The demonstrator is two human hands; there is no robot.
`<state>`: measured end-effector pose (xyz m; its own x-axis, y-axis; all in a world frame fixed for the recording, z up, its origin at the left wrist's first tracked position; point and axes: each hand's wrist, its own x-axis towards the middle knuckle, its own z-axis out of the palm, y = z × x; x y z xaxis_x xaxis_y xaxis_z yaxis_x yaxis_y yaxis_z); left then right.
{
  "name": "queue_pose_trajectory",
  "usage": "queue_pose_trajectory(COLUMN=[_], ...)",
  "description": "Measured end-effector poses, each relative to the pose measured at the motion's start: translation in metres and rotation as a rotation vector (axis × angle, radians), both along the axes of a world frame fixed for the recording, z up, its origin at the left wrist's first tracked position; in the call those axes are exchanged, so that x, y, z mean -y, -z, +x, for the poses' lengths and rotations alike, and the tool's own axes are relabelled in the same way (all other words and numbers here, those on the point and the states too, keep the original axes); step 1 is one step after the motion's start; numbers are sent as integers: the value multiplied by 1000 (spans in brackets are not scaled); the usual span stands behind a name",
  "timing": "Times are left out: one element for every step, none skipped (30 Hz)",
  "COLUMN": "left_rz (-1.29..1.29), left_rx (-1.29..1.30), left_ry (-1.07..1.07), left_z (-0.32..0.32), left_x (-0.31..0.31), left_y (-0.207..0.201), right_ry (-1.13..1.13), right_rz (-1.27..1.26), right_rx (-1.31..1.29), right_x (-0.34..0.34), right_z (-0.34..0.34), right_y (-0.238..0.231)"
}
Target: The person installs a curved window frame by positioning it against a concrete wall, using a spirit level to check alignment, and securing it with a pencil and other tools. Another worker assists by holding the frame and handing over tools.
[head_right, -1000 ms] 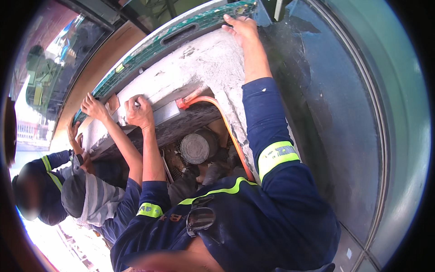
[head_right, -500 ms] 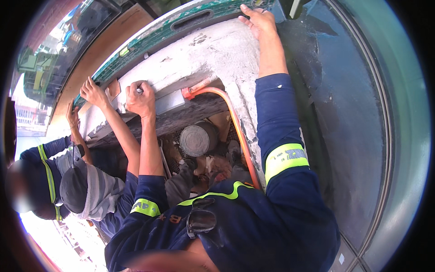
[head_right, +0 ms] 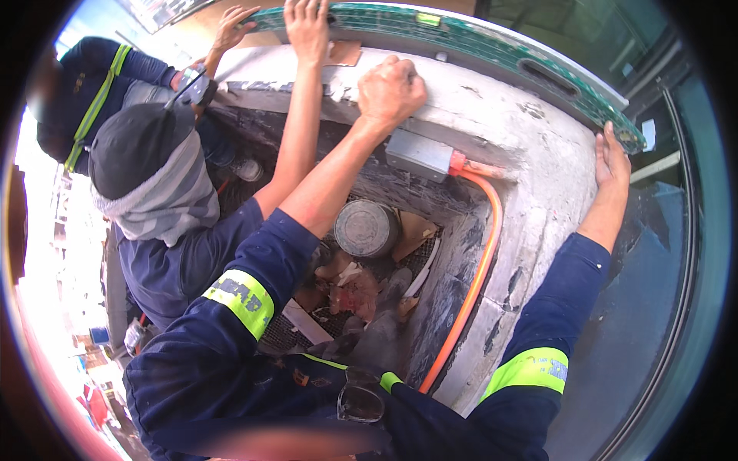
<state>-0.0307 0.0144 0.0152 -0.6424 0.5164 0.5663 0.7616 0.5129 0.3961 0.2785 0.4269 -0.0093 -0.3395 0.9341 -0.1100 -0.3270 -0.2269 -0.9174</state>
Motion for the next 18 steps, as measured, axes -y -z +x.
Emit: queue_pose_trajectory(left_rz=[50,55,63,75,87,98,96,94,76,81,70,55,50,44,40,39,36,54], left_rx=[-9,0,1,14,18,22,30,39,56,43,37,30,10,-7,-23,-6,6,19], left_ry=[8,8,17,15,22,35,23,18,18,17,19,22,8,0,0,13,17,30], left_z=[1,2,2,1,1,1,0,-1,-1,-2,-2,-2,-2,-2,-1,-1,-1,-1], left_x=[2,3,4,5,5,5,5,4,3,3,3,3,3,4,3,2,3,3], left_y=[0,0,0,-1,-1,-1,-1,-1,0,0,1,1,1,2,2,2,2,1], right_ry=[-13,-3,12,1,-3,17,1,9,41,39,-10,-23,-13,-25,-12,-12,26,17], right_rz=[14,24,36,43,48,37,55,58,46,42,59,61,58,61,60,47,32,24], right_rx=[17,30,45,44,45,33,46,46,37,20,29,30,24,8,-12,-28,-37,-32], right_x=[-3,-5,-8,-10,-12,-13,-14,-15,-15,-15,-15,-14,-13,-11,-9,-7,-3,0], right_z=[0,0,0,0,0,1,1,1,2,2,2,2,1,1,1,1,0,2], right_y=[0,0,0,0,0,0,0,1,1,1,0,1,0,-1,-1,-2,-3,-5])
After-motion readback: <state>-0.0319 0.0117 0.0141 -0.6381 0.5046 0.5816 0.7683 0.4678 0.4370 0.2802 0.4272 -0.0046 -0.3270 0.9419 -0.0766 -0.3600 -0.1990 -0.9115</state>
